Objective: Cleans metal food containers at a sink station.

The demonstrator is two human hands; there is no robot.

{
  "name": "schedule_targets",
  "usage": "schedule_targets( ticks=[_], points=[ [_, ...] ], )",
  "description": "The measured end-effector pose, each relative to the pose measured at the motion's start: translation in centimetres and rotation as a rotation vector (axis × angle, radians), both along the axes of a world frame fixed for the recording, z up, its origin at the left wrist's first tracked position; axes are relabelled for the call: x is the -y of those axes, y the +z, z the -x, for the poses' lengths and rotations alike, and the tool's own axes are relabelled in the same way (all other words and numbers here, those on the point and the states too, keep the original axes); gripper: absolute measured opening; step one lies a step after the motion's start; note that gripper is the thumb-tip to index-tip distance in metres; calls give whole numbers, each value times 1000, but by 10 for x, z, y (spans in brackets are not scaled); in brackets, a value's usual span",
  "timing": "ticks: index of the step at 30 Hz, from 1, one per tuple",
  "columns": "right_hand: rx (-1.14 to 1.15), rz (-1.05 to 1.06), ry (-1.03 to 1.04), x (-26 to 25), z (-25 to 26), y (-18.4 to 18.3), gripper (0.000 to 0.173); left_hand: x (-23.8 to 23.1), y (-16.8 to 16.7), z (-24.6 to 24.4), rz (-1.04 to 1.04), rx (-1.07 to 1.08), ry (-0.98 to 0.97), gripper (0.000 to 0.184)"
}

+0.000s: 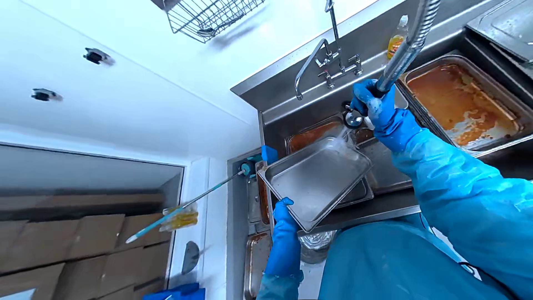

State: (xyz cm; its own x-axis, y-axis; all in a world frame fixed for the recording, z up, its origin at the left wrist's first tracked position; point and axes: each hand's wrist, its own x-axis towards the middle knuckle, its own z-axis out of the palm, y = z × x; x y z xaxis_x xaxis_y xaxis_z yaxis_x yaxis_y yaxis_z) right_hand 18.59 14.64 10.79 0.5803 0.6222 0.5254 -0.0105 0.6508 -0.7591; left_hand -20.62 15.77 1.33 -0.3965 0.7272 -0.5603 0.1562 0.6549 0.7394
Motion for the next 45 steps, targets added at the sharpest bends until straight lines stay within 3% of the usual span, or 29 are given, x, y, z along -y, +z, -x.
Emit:
schedule_targets(
  ticks=[4,7,11,15,20,27,34,40,45],
  points=[
    [-4,71,-81,14,-30,-8,22,0,-15,-5,-33,76,-165,25],
    [43,92,-108,28,-46,-1,21,-3,-34,-16,-17,203,-291,31],
    [47,75,-91,37,-52,17,23,-5,-70,-35,51,320,-455,17],
    [-61,35,-87,30,-42,29,37,5,-118,-70,195,549,-432,18],
    [-5,59,-124,21,-10,15,35,17,-165,-115,397,831,-477,25],
    [-44,54,-170,-14,39,-6,35,2,-184,-140,455,759,-665,18],
    [-112,104,-52,-39,73,-8,38,-16,-187,-134,504,723,-784,23],
    [-81,99,-193,-50,74,-8,39,-41,-173,-128,457,715,-838,21],
    [-79,216,-72,-43,74,-6,37,-46,-183,-114,430,743,-808,28]
  ],
)
